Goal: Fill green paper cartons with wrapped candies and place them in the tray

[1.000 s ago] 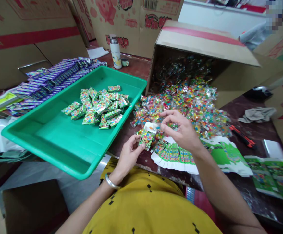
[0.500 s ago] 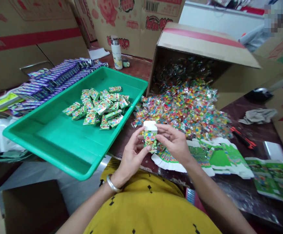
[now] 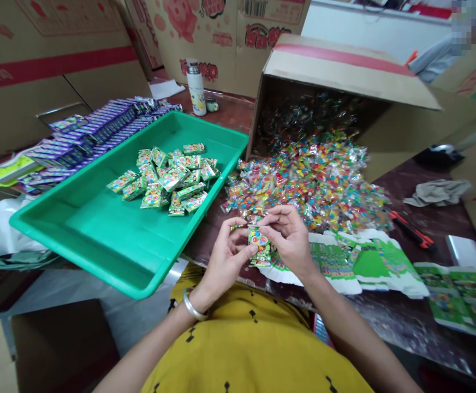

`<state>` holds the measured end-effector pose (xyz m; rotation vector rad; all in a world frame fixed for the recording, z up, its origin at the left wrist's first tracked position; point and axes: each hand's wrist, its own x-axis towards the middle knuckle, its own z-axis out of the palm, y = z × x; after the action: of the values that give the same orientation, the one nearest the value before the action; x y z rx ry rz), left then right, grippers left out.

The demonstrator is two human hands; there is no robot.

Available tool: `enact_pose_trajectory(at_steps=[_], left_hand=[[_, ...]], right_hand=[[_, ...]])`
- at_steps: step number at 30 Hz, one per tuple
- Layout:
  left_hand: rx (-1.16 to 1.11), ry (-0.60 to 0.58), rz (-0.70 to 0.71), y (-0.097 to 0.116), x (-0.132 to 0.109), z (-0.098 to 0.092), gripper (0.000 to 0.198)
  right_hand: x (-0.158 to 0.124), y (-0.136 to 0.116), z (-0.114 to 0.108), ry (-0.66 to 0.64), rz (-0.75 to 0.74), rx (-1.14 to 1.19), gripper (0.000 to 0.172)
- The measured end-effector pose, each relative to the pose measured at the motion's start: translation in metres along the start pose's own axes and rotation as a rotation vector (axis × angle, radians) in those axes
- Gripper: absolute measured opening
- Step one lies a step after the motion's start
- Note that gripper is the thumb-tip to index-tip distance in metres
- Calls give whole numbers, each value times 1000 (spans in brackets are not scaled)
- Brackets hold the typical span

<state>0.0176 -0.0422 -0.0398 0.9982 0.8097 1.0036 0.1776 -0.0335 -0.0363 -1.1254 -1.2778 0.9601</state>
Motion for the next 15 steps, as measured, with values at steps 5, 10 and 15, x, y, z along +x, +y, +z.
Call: enact_pose_trajectory(at_steps=[5, 10, 15], left_hand=[[162, 45, 57, -4, -4, -2, 44], [256, 29, 114, -1, -6, -1, 44], [232, 1, 98, 7, -8, -2, 48]], right_hand=[[6, -8, -4, -114, 112, -50, 22], [18, -19, -12, -155, 176, -97, 20], [25, -22, -16, -210, 124, -135, 22]])
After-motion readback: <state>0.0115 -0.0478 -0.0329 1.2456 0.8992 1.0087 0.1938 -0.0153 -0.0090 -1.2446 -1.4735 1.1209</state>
